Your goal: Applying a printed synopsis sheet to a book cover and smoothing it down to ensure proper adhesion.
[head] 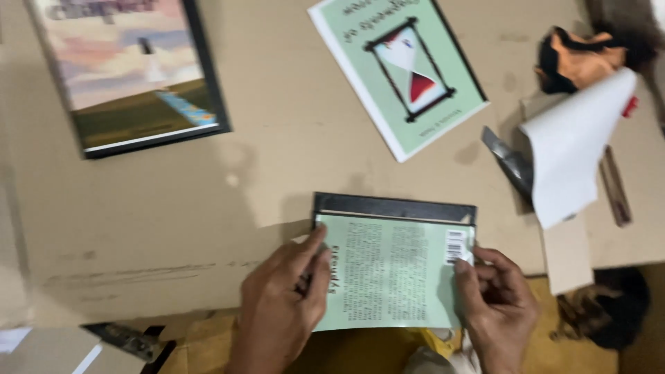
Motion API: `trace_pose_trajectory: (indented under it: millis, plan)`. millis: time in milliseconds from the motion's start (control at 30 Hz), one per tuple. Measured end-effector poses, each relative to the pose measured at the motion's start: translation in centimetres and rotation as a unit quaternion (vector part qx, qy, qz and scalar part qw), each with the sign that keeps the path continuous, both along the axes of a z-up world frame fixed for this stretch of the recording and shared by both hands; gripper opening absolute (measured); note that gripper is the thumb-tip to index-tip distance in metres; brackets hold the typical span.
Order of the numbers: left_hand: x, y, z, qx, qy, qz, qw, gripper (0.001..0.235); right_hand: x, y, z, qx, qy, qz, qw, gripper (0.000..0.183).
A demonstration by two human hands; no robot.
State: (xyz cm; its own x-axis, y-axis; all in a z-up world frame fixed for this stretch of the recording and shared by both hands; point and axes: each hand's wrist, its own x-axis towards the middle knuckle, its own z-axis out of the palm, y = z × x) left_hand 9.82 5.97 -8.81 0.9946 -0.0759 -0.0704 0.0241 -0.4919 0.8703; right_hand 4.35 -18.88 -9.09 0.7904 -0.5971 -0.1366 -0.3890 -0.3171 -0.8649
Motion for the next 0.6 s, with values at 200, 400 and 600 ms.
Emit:
trace_pose_trajectory:
  millis: [200, 400, 600]
  plan:
    - [-0.2, 0.3, -0.4, 0.006, -0.011, -0.020, 1.000, 0.043, 0.0, 0.6, 0.3, -0.049, 0.041, -0.026, 0.998, 0.030]
    - [-0.3, 0.3, -0.5, 0.016, -0.029, -0.021, 0.999, 0.039, -0.5, -0.4, -1.4, -0.056, 0.019, -0.025, 0.998, 0.032]
    - [-0.2, -0.6, 0.0, -0.035, 0.005, -0.016, 0.999, 0.041, -0.2, -1.0, -1.1, -0.045, -0.007, -0.028, 0.999, 0.027]
